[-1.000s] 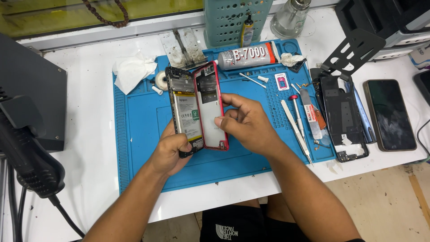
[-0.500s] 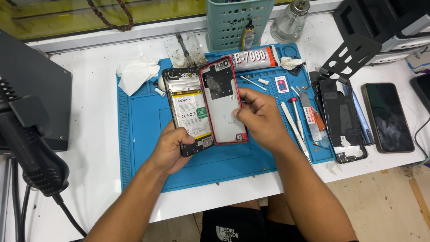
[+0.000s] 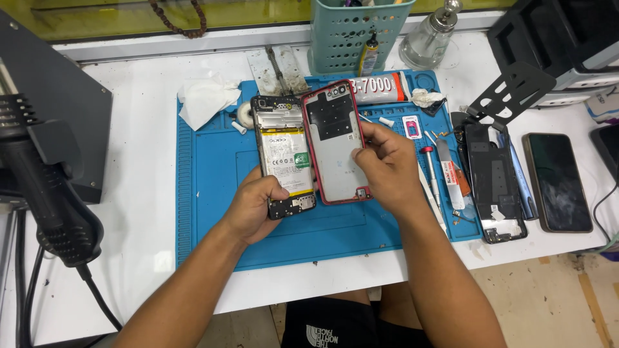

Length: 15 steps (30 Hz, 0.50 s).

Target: Disassembling a smartphone by prying off the back cover and removing internal screws using a precision screwdriver

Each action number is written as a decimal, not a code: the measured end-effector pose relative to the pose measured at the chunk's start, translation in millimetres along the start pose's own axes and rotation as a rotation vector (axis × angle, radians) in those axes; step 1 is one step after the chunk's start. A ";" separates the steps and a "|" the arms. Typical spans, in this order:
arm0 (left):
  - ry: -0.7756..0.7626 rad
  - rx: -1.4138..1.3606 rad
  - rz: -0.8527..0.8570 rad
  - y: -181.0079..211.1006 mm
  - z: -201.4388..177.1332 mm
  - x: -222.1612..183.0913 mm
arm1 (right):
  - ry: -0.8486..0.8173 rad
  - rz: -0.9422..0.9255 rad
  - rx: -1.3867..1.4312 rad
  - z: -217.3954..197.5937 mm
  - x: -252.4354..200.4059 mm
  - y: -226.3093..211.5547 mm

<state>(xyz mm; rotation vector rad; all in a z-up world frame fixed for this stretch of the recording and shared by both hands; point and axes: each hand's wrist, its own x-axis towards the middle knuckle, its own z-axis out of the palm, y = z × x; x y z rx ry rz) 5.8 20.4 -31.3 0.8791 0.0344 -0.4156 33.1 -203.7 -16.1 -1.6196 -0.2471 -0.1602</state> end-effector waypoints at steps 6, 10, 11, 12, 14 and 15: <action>0.047 -0.034 -0.002 2.7 6.0 -0.2 | 0.067 0.000 -0.028 4.2 -2.6 -7.8; 0.080 -0.043 0.021 13.7 23.0 -6.5 | 0.085 0.002 -0.035 2.3 -2.5 -8.0; 0.086 -0.038 0.016 14.9 24.1 -7.0 | 0.102 0.000 -0.032 1.8 -2.3 -5.7; 0.091 -0.031 0.012 16.7 25.0 -7.3 | 0.120 -0.002 -0.028 1.6 -1.7 -3.2; 0.092 -0.024 0.013 13.0 21.5 -4.9 | 0.133 -0.008 -0.017 2.4 -1.0 -2.1; 0.092 -0.015 0.009 10.8 19.8 -3.6 | 0.149 -0.011 -0.005 2.6 -1.1 -1.2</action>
